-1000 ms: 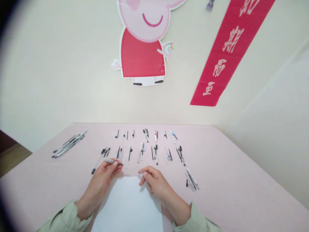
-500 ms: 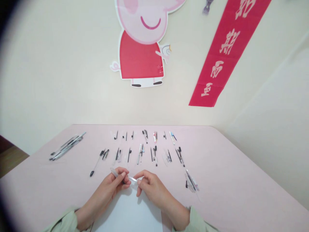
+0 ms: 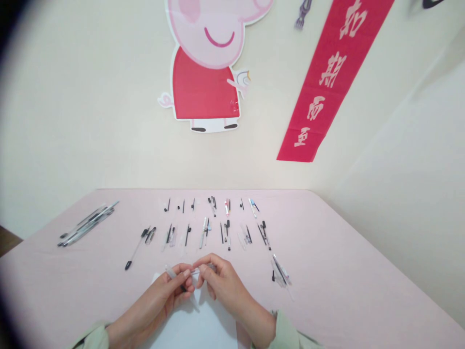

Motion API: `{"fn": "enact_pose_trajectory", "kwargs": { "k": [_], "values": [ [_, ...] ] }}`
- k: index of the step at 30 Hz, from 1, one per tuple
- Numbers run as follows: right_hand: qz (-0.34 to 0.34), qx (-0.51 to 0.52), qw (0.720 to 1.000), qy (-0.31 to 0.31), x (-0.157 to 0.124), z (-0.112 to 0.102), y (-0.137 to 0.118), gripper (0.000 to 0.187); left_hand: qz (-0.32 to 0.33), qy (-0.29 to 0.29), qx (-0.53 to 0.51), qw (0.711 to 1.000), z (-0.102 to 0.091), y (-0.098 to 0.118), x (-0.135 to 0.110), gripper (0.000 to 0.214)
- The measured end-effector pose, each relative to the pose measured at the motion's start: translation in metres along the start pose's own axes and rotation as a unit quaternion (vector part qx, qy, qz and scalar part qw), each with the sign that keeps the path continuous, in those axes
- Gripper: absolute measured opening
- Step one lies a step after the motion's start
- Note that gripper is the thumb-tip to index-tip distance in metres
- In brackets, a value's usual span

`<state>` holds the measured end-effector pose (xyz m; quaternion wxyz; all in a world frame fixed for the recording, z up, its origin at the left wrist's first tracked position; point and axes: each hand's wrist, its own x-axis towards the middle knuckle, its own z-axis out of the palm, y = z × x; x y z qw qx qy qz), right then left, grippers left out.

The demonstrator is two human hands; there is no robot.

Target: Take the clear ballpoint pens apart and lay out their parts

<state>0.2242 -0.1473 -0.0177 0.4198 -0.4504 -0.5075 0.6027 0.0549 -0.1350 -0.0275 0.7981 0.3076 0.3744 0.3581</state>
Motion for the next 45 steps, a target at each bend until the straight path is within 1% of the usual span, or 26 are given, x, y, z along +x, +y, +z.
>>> {"fn": "enact_pose_trajectory", "kwargs": {
  "k": [2, 4, 7, 12, 15, 20, 22, 29, 35, 38, 42, 45],
  "values": [
    [-0.011, 0.062, 0.998, -0.014, 0.0, 0.0, 0.001, 0.046, -0.002, 0.008, -0.017, 1.0, 0.001, 0.001, -0.001, 0.019],
    [-0.005, 0.123, 0.992, -0.018, 0.0, 0.0, 0.003, 0.051, -0.006, 0.019, -0.032, 0.999, 0.0, 0.001, 0.0, 0.018],
    [0.009, 0.175, 0.984, -0.013, 0.001, -0.001, 0.004, 0.048, -0.011, 0.029, -0.043, 0.999, -0.003, 0.0, 0.002, 0.016],
    [0.025, 0.198, 0.98, -0.001, 0.001, -0.001, 0.002, 0.043, -0.012, 0.049, -0.045, 0.998, -0.005, -0.001, 0.003, 0.015],
    [0.017, 0.179, 0.984, 0.009, 0.001, -0.002, 0.0, 0.041, -0.008, 0.043, -0.042, 0.998, -0.005, -0.001, 0.002, 0.017],
    [0.009, 0.093, 0.995, 0.031, 0.003, -0.004, 0.001, 0.034, 0.004, 0.032, -0.04, 0.999, -0.007, -0.002, 0.002, 0.016],
    [0.005, 0.076, 0.996, 0.043, 0.004, -0.005, 0.002, 0.033, 0.004, 0.032, -0.042, 0.999, -0.007, -0.002, 0.003, 0.015],
    [0.008, 0.07, 0.995, 0.076, 0.005, -0.009, 0.001, 0.032, -0.001, 0.062, -0.046, 0.997, -0.004, -0.001, 0.003, 0.01],
    [-0.01, 0.067, 0.994, 0.082, 0.007, -0.013, 0.008, 0.032, -0.007, 0.06, -0.059, 0.996, -0.004, 0.001, 0.003, 0.014],
    [-0.017, 0.05, 0.994, 0.095, 0.009, -0.017, 0.007, 0.033, -0.014, 0.069, -0.054, 0.996, -0.004, 0.002, 0.003, 0.015],
    [-0.025, -0.021, 0.994, 0.108, 0.005, -0.025, -0.002, 0.033, -0.014, 0.085, -0.032, 0.996, 0.0, 0.005, 0.0, 0.016],
    [-0.031, -0.129, 0.982, 0.133, -0.011, -0.037, -0.01, 0.032, -0.015, 0.101, -0.014, 0.995, 0.003, 0.007, -0.001, 0.017]
  ]
}}
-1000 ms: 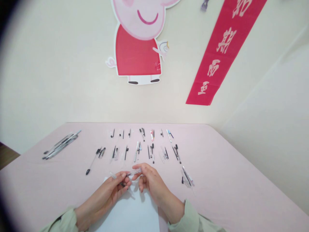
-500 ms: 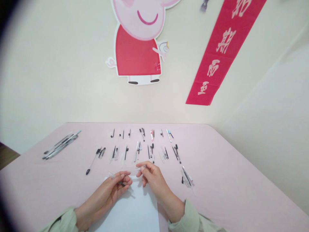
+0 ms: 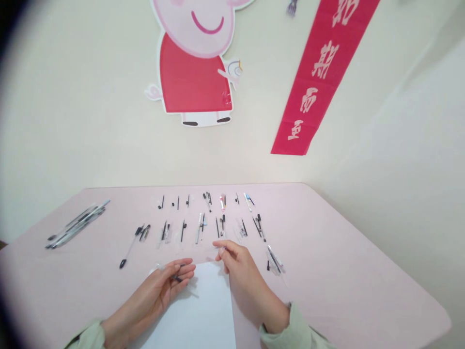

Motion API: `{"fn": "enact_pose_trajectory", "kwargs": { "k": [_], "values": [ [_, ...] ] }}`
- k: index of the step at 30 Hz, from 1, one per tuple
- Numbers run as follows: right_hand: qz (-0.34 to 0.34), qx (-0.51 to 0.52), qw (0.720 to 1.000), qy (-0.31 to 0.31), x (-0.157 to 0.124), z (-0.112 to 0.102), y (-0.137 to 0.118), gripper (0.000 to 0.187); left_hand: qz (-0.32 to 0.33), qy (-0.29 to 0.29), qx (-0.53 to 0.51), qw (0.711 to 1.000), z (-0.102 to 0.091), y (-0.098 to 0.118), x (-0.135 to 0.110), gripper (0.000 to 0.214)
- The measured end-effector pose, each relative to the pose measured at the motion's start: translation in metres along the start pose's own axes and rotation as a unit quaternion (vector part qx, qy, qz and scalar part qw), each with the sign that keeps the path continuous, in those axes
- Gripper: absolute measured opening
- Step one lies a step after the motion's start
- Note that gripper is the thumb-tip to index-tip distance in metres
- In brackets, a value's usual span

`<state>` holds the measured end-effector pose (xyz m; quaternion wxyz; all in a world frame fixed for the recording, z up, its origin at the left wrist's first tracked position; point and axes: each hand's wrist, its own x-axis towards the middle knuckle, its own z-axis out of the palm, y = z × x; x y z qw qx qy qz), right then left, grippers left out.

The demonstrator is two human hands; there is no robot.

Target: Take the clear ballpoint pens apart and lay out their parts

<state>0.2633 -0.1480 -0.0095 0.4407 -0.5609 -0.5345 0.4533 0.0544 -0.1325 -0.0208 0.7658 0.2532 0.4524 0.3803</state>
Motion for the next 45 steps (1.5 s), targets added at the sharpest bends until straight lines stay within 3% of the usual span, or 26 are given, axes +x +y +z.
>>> {"fn": "enact_pose_trajectory", "kwargs": {
  "k": [3, 8, 10, 12, 20, 28, 35, 38, 41, 45],
  "values": [
    [-0.044, -0.176, 0.982, 0.054, -0.019, -0.022, 0.002, 0.03, -0.005, 0.018, 0.021, 1.0, 0.001, 0.001, 0.0, 0.018],
    [-0.069, -0.432, 0.886, 0.156, -0.048, -0.053, 0.027, 0.033, -0.004, 0.024, 0.035, 0.999, 0.003, 0.002, -0.002, 0.018],
    [-0.078, -0.484, 0.857, 0.156, -0.054, -0.058, 0.038, 0.032, -0.005, 0.022, 0.036, 0.999, 0.005, 0.002, -0.004, 0.018],
    [-0.082, -0.51, 0.846, 0.135, -0.057, -0.059, 0.043, 0.028, -0.008, 0.023, 0.037, 0.999, 0.007, 0.002, -0.005, 0.018],
    [-0.102, -0.515, 0.843, 0.113, -0.059, -0.056, 0.032, 0.02, -0.022, -0.023, 0.069, 0.997, 0.011, -0.001, -0.006, 0.019],
    [-0.103, -0.484, 0.864, 0.093, -0.071, -0.05, 0.035, 0.019, -0.05, -0.048, 0.088, 0.994, 0.021, 0.004, -0.01, 0.02],
    [-0.145, -0.388, 0.905, 0.098, -0.069, -0.042, 0.012, 0.024, -0.097, -0.115, 0.105, 0.983, 0.039, 0.011, -0.013, 0.02],
    [-0.177, -0.328, 0.927, 0.052, -0.061, -0.03, -0.006, 0.028, -0.104, -0.154, 0.118, 0.975, 0.049, 0.012, -0.007, 0.02],
    [-0.201, -0.323, 0.924, 0.027, -0.053, -0.018, -0.011, 0.028, -0.118, -0.178, 0.118, 0.97, 0.06, 0.01, 0.0, 0.017],
    [-0.206, -0.357, 0.91, 0.048, -0.046, -0.011, 0.0, 0.019, -0.134, -0.191, 0.109, 0.966, 0.069, 0.002, 0.006, 0.017]
  ]
}}
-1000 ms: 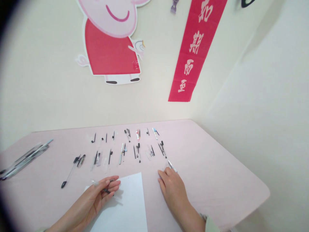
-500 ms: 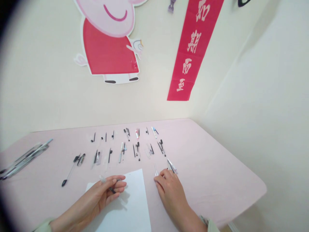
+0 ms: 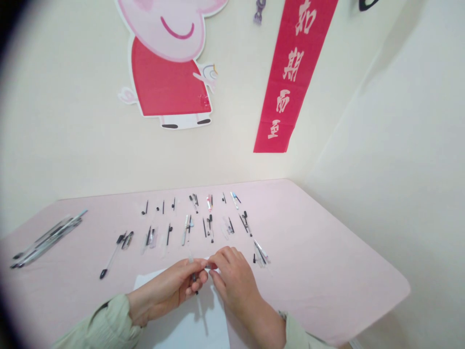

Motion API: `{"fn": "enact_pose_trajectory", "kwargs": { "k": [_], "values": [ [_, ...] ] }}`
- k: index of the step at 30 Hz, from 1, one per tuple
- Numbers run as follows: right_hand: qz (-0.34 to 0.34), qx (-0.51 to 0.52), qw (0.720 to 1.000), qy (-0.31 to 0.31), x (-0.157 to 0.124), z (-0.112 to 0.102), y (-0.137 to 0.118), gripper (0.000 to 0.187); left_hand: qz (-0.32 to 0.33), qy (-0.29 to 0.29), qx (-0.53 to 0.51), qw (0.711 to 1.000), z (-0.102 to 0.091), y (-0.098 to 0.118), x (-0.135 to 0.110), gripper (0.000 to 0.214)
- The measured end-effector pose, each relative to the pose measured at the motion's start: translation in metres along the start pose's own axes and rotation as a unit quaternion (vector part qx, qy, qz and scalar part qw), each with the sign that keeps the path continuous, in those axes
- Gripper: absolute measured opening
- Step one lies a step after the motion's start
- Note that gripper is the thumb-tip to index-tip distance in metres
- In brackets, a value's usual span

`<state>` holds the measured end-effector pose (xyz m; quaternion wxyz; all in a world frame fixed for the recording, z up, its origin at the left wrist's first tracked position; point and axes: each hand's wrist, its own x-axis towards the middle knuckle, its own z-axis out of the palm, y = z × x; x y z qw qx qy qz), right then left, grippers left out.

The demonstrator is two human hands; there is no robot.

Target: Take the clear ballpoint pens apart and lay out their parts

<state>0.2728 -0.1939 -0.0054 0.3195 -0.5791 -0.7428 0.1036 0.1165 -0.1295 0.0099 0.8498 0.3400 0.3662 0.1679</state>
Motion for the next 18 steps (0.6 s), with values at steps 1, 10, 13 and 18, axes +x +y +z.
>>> {"fn": "enact_pose_trajectory", "kwargs": {
  "k": [1, 10, 13, 18],
  "values": [
    [0.0, -0.007, 1.0, 0.003, -0.001, 0.003, 0.002, 0.016, -0.002, -0.004, -0.005, 1.0, 0.001, -0.002, 0.002, 0.018],
    [0.052, 0.009, 0.997, 0.057, -0.006, 0.009, 0.01, 0.012, 0.06, 0.036, -0.012, 0.997, -0.003, -0.013, 0.007, 0.022],
    [0.062, 0.007, 0.996, 0.062, -0.005, 0.01, 0.01, 0.011, 0.086, 0.041, 0.018, 0.995, -0.004, -0.013, 0.008, 0.018],
    [0.086, -0.051, 0.993, 0.069, -0.003, 0.001, 0.017, 0.009, 0.103, 0.061, 0.054, 0.991, -0.007, -0.015, 0.01, 0.023]
  ]
}}
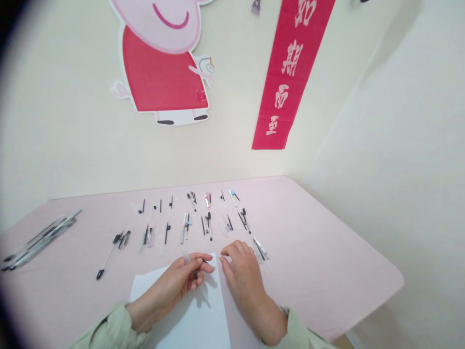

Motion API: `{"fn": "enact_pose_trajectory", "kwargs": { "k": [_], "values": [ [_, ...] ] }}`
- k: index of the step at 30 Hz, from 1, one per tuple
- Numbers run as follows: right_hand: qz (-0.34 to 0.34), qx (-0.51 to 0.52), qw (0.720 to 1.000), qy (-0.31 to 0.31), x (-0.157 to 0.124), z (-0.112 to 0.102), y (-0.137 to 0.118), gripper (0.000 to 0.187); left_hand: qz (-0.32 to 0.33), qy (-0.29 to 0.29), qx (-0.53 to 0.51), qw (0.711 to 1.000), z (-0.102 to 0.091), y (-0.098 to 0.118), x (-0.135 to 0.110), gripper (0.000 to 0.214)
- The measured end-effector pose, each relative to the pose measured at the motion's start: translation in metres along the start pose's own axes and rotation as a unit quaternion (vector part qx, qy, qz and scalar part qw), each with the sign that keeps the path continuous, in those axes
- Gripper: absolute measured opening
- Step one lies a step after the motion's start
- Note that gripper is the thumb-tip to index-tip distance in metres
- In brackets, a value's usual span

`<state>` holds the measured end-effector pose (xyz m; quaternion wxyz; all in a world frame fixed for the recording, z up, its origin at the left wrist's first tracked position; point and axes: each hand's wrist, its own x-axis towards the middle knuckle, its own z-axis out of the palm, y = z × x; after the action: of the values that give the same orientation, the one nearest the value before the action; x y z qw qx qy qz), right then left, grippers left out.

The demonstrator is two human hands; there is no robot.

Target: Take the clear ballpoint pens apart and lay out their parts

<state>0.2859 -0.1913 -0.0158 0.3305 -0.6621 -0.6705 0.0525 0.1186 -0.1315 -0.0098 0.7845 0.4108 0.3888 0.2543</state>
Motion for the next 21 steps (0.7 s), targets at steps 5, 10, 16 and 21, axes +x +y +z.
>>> {"fn": "enact_pose_trajectory", "kwargs": {
  "k": [5, 10, 16, 21],
  "values": [
    [0.04, -0.124, 0.991, 0.008, -0.004, -0.004, 0.016, 0.008, -0.01, -0.014, 0.028, 0.999, 0.0, 0.0, 0.001, 0.034],
    [0.043, -0.13, 0.991, 0.011, -0.009, -0.002, 0.02, 0.005, -0.049, -0.033, 0.088, 0.994, 0.012, 0.006, 0.003, 0.031],
    [0.068, -0.109, 0.992, 0.015, -0.005, -0.008, 0.02, 0.015, -0.06, -0.065, 0.14, 0.986, 0.03, 0.008, 0.029, 0.023],
    [0.078, -0.09, 0.993, 0.007, -0.005, -0.006, 0.024, 0.017, -0.075, -0.083, 0.171, 0.979, 0.036, 0.001, 0.048, 0.025]
  ]
}}
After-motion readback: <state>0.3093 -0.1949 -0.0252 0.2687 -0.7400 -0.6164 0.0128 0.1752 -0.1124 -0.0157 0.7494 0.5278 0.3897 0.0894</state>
